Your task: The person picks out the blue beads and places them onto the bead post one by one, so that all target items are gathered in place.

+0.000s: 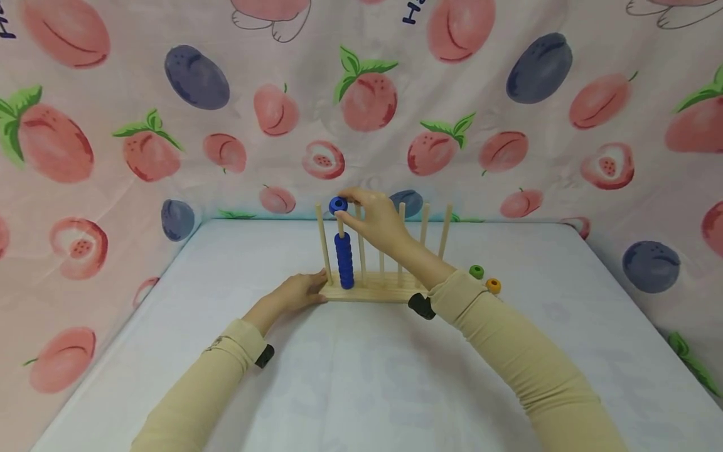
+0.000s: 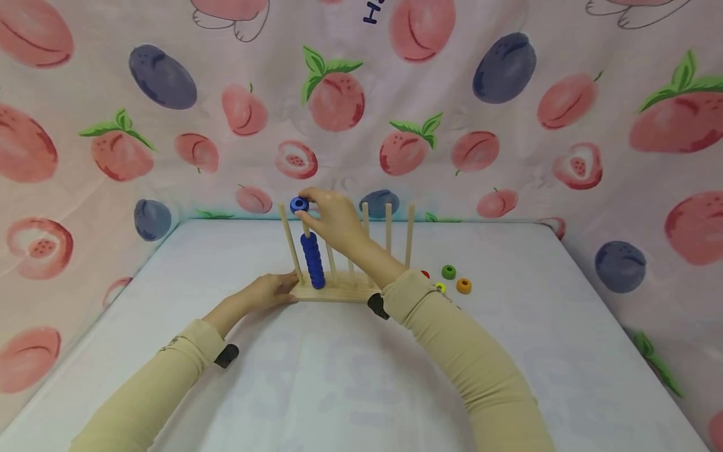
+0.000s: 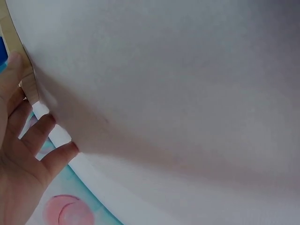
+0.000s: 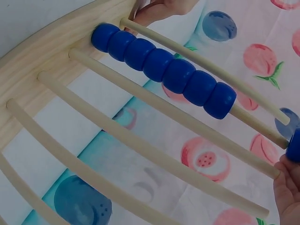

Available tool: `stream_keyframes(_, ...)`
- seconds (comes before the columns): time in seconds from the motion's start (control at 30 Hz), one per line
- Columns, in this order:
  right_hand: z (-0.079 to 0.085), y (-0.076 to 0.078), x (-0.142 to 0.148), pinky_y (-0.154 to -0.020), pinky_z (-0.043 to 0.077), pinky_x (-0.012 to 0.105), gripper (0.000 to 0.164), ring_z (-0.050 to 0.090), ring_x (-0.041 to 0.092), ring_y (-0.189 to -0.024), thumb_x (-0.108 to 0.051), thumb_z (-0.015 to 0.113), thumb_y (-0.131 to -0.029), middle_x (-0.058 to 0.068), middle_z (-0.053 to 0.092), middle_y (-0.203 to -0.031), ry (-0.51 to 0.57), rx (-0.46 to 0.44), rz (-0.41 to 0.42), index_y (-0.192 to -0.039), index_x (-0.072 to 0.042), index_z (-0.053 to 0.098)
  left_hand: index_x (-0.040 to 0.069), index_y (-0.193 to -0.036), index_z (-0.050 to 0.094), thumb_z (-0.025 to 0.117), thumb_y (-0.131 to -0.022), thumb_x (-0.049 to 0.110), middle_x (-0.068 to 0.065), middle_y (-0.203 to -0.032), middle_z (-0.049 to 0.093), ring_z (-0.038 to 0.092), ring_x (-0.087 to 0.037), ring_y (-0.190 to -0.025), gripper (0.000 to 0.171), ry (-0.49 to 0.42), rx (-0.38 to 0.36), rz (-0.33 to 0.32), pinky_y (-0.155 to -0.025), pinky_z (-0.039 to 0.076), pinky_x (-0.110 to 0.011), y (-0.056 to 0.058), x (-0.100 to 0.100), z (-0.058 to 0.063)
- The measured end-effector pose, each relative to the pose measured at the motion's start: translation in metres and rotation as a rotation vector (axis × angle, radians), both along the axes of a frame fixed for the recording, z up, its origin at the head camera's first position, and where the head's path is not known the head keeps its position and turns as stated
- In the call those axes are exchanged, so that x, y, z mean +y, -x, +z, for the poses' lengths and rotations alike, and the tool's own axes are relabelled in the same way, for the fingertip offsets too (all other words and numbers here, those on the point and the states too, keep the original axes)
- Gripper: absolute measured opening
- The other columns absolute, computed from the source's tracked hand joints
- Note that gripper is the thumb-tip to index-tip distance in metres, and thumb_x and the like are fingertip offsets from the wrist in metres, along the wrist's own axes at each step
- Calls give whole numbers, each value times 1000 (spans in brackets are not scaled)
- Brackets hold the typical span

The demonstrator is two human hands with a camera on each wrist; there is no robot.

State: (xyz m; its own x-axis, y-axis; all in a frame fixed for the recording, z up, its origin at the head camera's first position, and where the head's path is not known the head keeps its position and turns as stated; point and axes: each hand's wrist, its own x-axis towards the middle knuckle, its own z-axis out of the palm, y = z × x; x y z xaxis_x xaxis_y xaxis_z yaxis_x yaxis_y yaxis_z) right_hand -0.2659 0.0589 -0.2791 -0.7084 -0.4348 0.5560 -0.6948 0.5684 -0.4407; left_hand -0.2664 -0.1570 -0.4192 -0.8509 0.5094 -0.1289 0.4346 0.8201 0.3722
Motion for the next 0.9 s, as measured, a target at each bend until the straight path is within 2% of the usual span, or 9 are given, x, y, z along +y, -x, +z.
stream_keyframes(0.3, -1, 0, -3, -91, 53, 36, 34, 65, 23, -103, -22, 61, -92, 12, 69, -111, -21, 6, -50, -119, -1, 61, -4, -139, 39, 61, -92, 27, -19, -146, 37, 44, -41, -128, 61, -14, 17, -20, -109, 35, -51, -3, 2, -1)
stream_keyframes(0.9, 7, 0, -9, -89, 54, 36, 33, 65, 25, -105, -24, 58, -94, 13, 69, -111, -133, -22, -74, -119, -2, 59, -3, -142, 34, 60, -92, 27, -18, -145, 38, 43, -41, -129, 63, -17, 12, -19, -109, 35, -51, -1, -2, -1)
